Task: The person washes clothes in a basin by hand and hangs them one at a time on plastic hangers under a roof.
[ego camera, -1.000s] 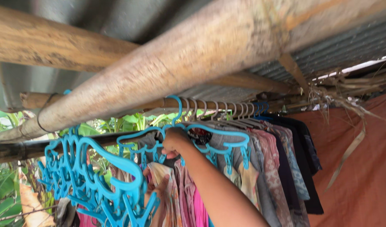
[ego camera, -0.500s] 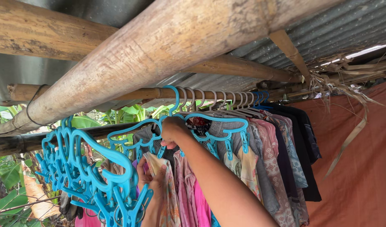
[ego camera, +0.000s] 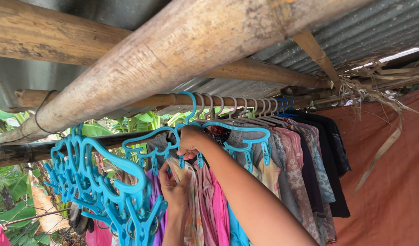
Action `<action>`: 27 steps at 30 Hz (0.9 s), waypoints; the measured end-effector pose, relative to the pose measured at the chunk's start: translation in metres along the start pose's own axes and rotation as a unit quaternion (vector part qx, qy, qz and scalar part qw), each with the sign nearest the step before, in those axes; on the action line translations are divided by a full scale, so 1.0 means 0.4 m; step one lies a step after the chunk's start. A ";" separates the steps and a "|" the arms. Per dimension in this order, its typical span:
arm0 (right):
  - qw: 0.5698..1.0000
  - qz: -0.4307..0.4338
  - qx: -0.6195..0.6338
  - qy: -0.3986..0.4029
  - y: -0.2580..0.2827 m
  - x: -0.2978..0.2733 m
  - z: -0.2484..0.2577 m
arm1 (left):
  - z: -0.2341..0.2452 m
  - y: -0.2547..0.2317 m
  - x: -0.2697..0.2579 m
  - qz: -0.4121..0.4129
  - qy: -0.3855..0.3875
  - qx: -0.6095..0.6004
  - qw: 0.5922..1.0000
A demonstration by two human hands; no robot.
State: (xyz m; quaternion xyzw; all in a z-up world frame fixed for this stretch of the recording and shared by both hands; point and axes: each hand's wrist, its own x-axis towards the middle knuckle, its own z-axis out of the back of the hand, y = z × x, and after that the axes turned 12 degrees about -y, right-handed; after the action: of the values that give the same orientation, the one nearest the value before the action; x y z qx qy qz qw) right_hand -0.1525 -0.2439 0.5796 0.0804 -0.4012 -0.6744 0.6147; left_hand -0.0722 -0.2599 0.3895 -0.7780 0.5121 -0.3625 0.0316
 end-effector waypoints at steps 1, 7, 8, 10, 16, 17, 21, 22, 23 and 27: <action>1.000 0.001 0.020 0.001 0.001 -0.016 0.005 | -0.003 0.006 -0.010 0.014 -0.004 -0.009 1.000; 0.861 0.282 -0.146 -0.398 -0.056 -0.268 0.153 | 0.024 -0.035 -0.061 0.072 -0.059 -0.020 0.995; 0.830 0.250 -0.214 -0.450 -0.084 -0.322 0.210 | 0.026 -0.045 -0.055 0.051 -0.053 0.054 0.996; 0.739 0.273 -0.365 -0.497 -0.116 -0.375 0.291 | 0.050 -0.053 -0.053 0.013 -0.043 0.205 0.978; 0.860 0.187 -0.353 -0.318 -0.155 -0.383 0.317 | 0.047 0.012 -0.004 0.018 -0.023 0.121 0.992; 0.841 0.217 -0.356 -0.344 -0.161 -0.392 0.310 | 0.054 0.015 -0.006 0.020 -0.024 0.117 0.993; 0.773 0.314 -0.341 -0.433 -0.166 -0.437 0.294 | 0.048 -0.004 -0.016 0.041 -0.053 0.144 0.987; 0.759 0.332 -0.330 -0.453 -0.164 -0.448 0.293 | 0.041 -0.017 -0.024 0.050 -0.066 0.163 0.983; 0.757 0.335 -0.325 -0.457 -0.158 -0.456 0.294 | 0.030 -0.032 -0.029 0.039 -0.060 0.133 0.989; 0.716 0.360 -0.340 -0.491 -0.119 -0.488 0.301 | -0.013 -0.106 -0.059 0.031 -0.044 0.072 0.996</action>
State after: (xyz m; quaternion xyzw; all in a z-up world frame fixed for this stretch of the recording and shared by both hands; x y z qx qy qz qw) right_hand -0.2163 -0.0199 0.5542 -0.6273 -0.3887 -0.4375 0.5138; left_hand -0.0475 -0.2186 0.3985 -0.7726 0.5065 -0.3629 0.1216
